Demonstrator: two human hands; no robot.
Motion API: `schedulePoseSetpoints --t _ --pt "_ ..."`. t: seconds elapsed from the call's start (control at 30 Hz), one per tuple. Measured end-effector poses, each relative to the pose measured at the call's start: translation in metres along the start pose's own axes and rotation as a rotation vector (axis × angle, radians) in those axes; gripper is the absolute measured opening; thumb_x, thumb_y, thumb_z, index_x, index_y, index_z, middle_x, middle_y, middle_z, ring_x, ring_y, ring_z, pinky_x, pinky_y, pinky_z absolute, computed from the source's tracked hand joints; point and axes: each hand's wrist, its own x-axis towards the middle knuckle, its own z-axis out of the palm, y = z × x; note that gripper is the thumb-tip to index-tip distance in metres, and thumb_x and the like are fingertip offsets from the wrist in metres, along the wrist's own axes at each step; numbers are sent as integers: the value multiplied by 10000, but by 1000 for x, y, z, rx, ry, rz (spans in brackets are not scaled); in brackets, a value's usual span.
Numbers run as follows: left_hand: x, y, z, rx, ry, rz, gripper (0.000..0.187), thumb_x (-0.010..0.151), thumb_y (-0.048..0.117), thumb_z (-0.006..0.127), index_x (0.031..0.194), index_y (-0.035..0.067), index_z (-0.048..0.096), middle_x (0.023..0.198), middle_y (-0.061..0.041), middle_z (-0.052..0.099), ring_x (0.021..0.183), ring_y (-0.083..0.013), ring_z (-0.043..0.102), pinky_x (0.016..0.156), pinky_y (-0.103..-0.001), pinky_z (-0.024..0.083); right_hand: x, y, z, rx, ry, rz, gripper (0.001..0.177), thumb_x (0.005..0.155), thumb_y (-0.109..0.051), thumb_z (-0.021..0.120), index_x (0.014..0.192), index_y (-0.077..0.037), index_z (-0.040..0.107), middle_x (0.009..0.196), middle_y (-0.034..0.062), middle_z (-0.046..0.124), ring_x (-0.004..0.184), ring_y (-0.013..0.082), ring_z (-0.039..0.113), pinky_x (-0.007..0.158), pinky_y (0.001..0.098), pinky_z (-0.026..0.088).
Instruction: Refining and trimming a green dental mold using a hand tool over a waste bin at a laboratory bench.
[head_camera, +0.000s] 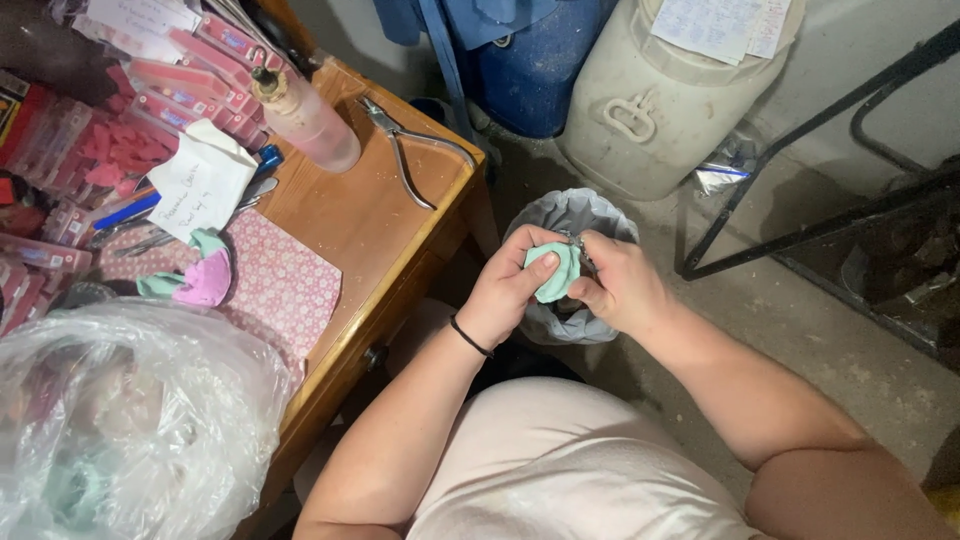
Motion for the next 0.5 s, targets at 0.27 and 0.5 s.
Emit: schedulePoseSetpoints --t 0.27,0.5 --pt "7 -6 -13 107 55 16 253 1051 168 622 1228 -12 629 788 -17 566 702 -68 531 597 -192 441 10 -36 -8 78 -25 66 607 985 -651 487 776 -85 546 556 151 550 559 400 622 467 419 491" --pt "-1 19 8 -71 18 -2 265 1075 179 576 1269 -2 577 763 -6 576 658 -39 549 567 -162 446 11 12 -11 92 43 -8 873 587 -978 671 857 -151 599 574 11 544 576 226 615 553 317 517"
